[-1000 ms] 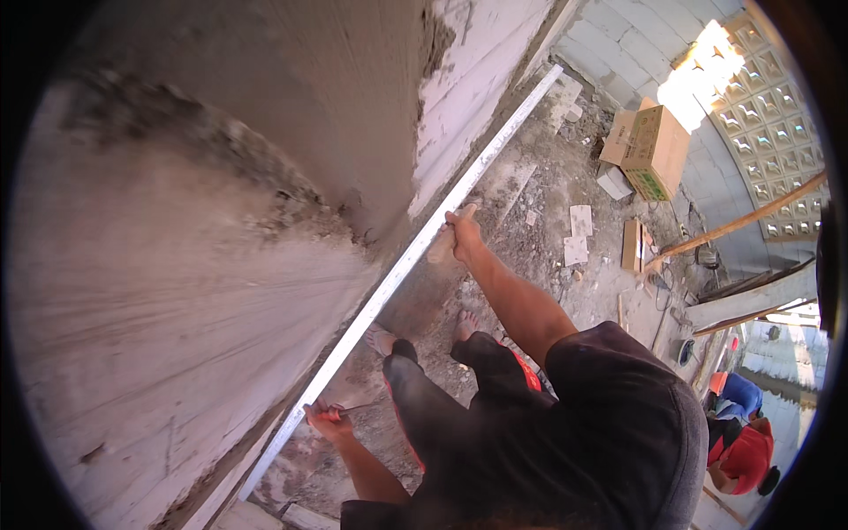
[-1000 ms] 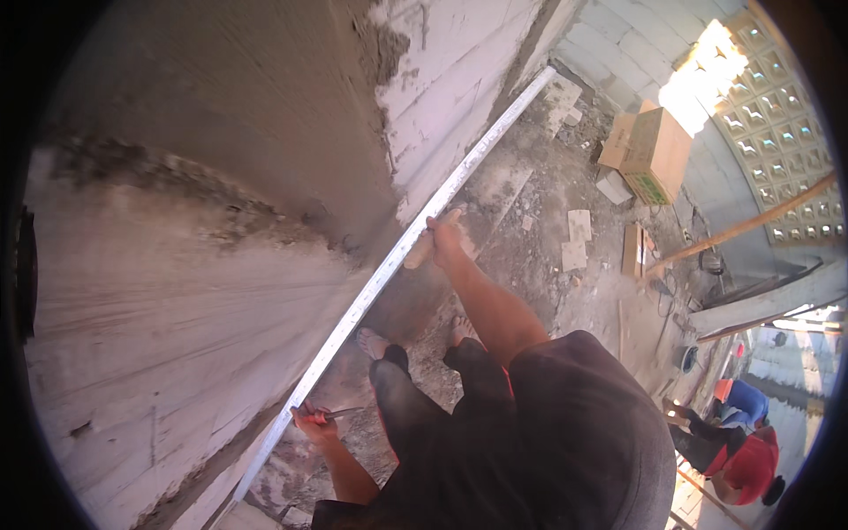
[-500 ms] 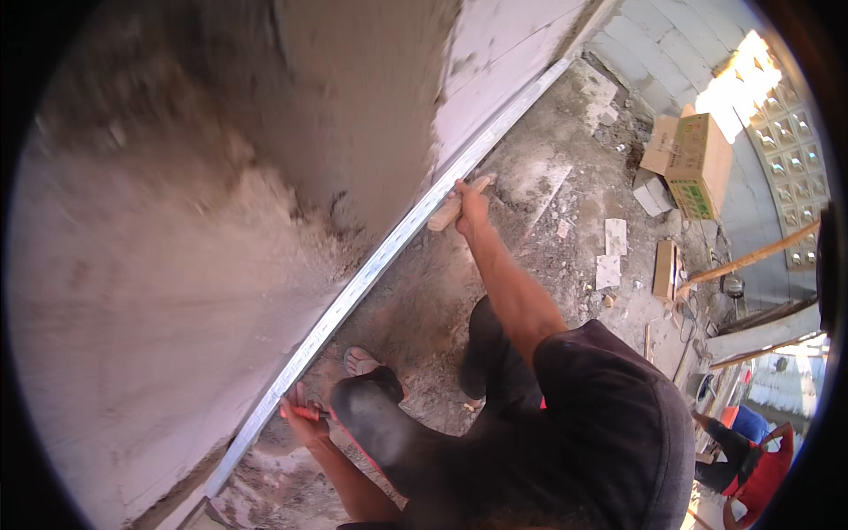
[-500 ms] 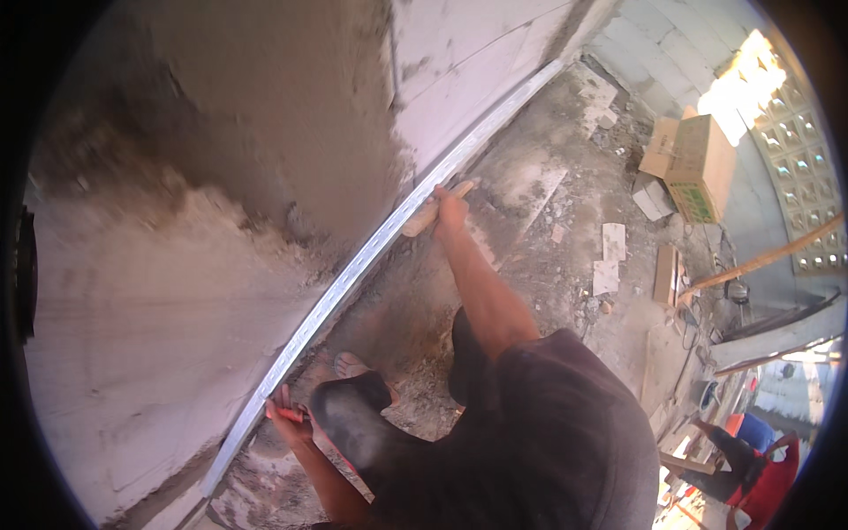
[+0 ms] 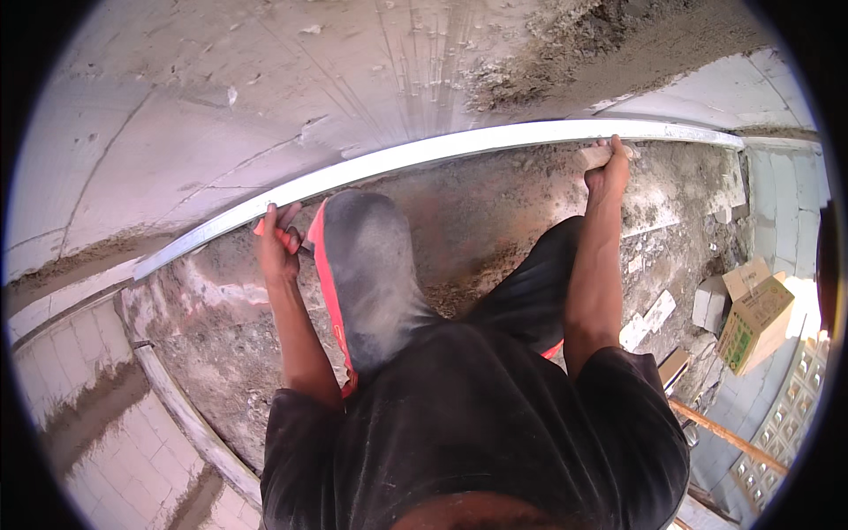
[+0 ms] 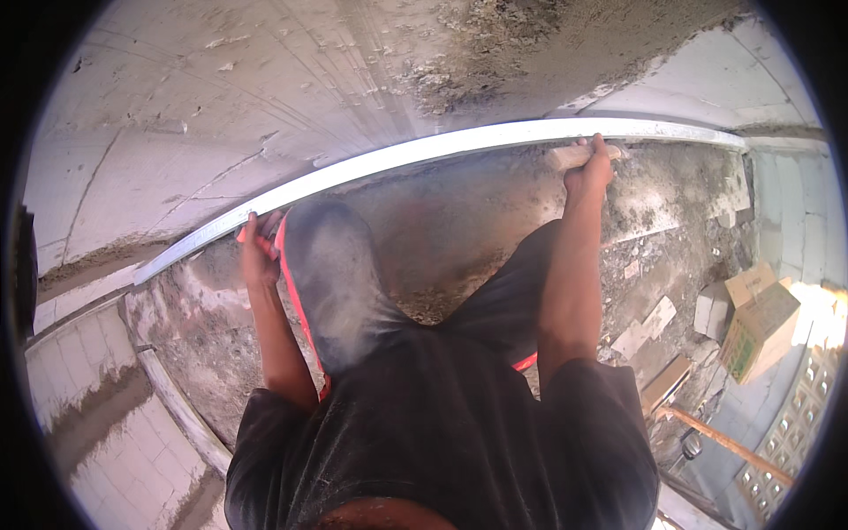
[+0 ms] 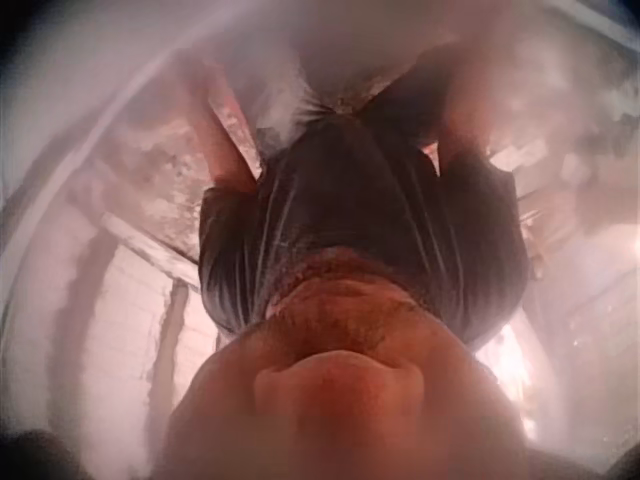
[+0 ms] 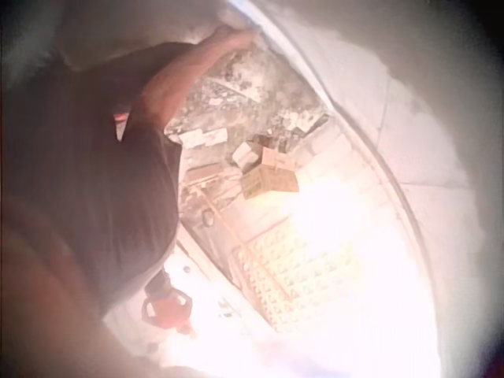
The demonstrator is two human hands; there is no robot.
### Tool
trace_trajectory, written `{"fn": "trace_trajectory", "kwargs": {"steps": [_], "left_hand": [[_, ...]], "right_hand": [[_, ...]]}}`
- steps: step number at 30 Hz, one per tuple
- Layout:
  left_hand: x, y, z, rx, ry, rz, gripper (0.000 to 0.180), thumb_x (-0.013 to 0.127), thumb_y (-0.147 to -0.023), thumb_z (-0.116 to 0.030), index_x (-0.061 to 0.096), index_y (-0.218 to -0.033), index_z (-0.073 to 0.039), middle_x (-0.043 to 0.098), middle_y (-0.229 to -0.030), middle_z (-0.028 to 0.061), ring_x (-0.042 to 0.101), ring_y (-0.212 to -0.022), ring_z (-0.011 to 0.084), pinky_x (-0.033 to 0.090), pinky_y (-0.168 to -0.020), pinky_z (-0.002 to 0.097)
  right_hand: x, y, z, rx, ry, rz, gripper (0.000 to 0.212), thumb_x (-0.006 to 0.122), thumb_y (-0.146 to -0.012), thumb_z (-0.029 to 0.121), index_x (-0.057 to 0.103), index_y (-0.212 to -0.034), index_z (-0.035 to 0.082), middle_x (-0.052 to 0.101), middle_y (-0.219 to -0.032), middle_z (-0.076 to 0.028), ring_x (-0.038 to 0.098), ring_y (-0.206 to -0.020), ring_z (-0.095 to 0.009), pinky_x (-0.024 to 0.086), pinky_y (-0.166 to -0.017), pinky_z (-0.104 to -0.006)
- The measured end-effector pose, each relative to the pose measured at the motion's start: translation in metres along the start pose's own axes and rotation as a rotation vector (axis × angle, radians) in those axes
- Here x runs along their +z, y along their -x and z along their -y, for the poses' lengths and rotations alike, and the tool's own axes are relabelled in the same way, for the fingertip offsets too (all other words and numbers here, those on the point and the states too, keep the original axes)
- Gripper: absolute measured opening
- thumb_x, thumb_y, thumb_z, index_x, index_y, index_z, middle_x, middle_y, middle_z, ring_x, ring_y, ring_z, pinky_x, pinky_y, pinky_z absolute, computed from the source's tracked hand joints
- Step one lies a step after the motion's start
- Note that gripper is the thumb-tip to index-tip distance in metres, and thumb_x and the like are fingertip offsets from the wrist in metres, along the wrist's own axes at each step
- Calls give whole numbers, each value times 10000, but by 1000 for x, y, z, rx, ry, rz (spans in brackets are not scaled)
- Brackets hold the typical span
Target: The person chisels a concrete wall using a hammer and a chisel, then uses a metal straightedge to check the surface.
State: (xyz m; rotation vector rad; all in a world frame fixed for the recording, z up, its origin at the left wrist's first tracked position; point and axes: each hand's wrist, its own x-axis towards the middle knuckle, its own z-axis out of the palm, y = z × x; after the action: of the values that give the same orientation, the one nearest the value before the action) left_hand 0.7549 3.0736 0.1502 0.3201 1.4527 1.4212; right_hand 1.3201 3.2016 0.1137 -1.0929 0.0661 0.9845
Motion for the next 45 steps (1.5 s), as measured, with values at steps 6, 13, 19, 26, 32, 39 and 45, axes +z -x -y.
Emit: {"fn": "trace_trajectory", "kwargs": {"steps": [6, 13, 19, 26, 32, 39, 45], "left_hand": [[-34, -31, 28, -91, 89, 29, 350, 606, -915, -352, 510, -1050, -45, 632, -1036, 179, 551, -700, 123, 407, -470, 245], [-32, -33, 32, -26, 53, 82, 393, 584, -930, -316, 485, -1102, 24, 589, -1092, 202, 576, -1057, 247, 541, -812, 390], [-49, -56, 47, -73, 33, 79, 466, 597, -919, -341, 471, -1125, 57, 590, -1112, 236, 589, -1057, 298, 524, -880, 408], [-38, -49, 51, -160, 62, 76, 623, 578, -911, -441, 460, -1160, 117, 560, -1157, 241, 611, -992, 306, 519, -882, 407], [-36, -43, 54, -119, 79, 21, 527, 587, -923, -369, 431, -1243, 21, 543, -1183, 217, 560, -1097, 272, 552, -813, 396], [-41, -15, 78, -110, 155, -26, 543, 568, -934, -373, 406, -1283, 10, 514, -1254, 203, 531, -1151, 268, 543, -844, 411], [-70, -1, 68, -55, 244, -23, 555, 525, -954, -380, 379, -1316, 14, 466, -1341, 204, 493, -1219, 272, 523, -856, 417]], "right_hand": [[-10, -1, -22, 19, 5, 12, 379, 638, -879, 94, 449, -1199, 22, 541, -945, -93, 571, -778, -219, 505, -700, -392], [-1, 3, -22, 43, -13, -10, 350, 649, -866, 72, 470, -1153, -18, 548, -934, -104, 581, -757, -231, 520, -664, -388], [-6, -11, -28, 86, -6, -19, 391, 647, -860, 55, 454, -1190, -27, 556, -946, -121, 594, -750, -238, 539, -654, -383], [-15, -18, -34, 212, 29, 31, 176, 618, -904, 141, 494, -1010, 72, 550, -769, -48, 551, -656, -191, 505, -652, -381], [-24, -31, -42, 194, 64, 64, 150, 606, -912, 143, 505, -1000, 76, 550, -766, -49, 540, -645, -195, 506, -652, -367], [-70, -60, -26, 216, 95, -114, 185, 563, -919, 87, 510, -1080, 14, 563, -933, -89, 594, -753, -202, 569, -665, -370], [-81, -24, 25, 273, 185, -3, 197, 604, -900, 117, 507, -1042, 20, 556, -873, -92, 587, -730, -181, 549, -574, -265]]}}
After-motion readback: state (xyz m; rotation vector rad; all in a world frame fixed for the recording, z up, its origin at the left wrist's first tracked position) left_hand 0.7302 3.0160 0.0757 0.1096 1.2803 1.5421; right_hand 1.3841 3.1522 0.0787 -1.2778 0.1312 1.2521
